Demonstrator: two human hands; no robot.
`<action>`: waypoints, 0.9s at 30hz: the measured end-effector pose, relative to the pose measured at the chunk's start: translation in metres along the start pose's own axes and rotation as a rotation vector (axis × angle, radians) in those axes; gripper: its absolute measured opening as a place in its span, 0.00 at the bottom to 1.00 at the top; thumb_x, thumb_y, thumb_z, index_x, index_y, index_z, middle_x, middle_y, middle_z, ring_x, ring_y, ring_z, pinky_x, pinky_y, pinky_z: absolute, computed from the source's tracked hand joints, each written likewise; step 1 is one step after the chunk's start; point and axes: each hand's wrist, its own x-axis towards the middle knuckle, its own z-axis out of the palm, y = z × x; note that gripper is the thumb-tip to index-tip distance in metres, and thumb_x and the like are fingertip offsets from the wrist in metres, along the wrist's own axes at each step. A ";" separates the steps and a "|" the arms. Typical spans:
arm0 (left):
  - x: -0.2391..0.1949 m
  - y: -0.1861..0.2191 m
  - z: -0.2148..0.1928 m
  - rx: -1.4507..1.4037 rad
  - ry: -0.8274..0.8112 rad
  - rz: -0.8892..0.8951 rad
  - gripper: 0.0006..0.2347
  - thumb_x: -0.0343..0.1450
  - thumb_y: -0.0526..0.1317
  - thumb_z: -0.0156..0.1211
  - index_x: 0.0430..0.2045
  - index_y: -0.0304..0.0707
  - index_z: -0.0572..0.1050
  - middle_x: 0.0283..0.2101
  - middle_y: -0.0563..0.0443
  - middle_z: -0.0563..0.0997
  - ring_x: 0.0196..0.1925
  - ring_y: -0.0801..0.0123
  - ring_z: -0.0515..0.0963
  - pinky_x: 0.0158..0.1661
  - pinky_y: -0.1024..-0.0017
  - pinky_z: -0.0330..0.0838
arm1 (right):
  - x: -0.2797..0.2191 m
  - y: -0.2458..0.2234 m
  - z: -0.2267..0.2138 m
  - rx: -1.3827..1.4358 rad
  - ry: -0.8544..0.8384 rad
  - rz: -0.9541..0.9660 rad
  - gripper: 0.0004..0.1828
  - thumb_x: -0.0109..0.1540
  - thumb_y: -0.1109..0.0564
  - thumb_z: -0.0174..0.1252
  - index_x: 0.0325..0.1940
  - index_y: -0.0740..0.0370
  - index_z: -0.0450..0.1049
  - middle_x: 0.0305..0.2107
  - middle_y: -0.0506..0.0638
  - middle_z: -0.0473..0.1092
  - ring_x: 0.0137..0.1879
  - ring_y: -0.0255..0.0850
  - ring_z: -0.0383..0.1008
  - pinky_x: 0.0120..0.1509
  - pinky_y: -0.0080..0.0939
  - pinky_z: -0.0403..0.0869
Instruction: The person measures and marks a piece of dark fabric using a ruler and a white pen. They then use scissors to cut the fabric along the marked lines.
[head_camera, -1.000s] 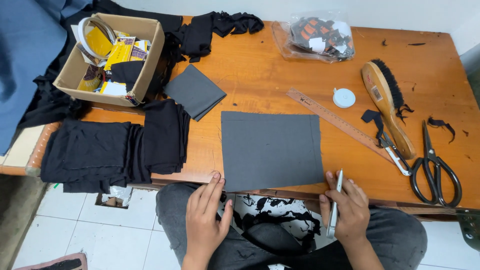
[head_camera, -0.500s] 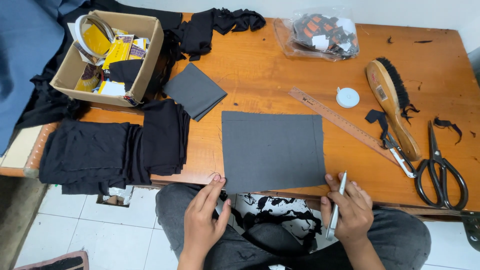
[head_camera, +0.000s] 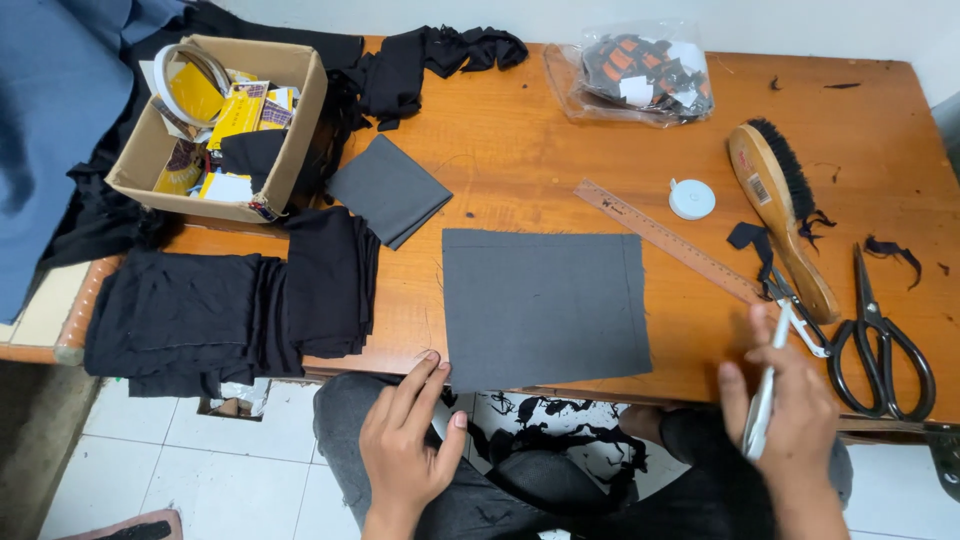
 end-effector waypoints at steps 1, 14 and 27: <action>0.003 0.006 0.001 -0.003 -0.001 0.005 0.14 0.62 0.43 0.48 0.38 0.39 0.72 0.46 0.52 0.73 0.30 0.70 0.73 0.29 0.77 0.66 | 0.011 0.004 -0.004 -0.002 0.003 0.004 0.14 0.58 0.47 0.45 0.35 0.60 0.59 0.50 0.53 0.69 0.27 0.45 0.68 0.26 0.40 0.68; 0.031 0.036 0.015 -0.020 -0.425 0.422 0.12 0.64 0.35 0.51 0.40 0.36 0.66 0.52 0.48 0.66 0.56 0.57 0.62 0.54 0.57 0.51 | 0.043 0.029 -0.018 -0.124 -0.093 -0.099 0.14 0.53 0.49 0.57 0.37 0.59 0.66 0.33 0.48 0.69 0.44 0.47 0.68 0.45 0.46 0.65; 0.030 0.020 0.014 0.048 -0.374 0.402 0.15 0.66 0.31 0.46 0.48 0.39 0.64 0.54 0.49 0.65 0.57 0.60 0.63 0.56 0.59 0.52 | 0.067 0.009 -0.013 -0.094 -0.141 -0.181 0.14 0.53 0.56 0.52 0.40 0.64 0.64 0.40 0.52 0.69 0.47 0.51 0.67 0.50 0.50 0.67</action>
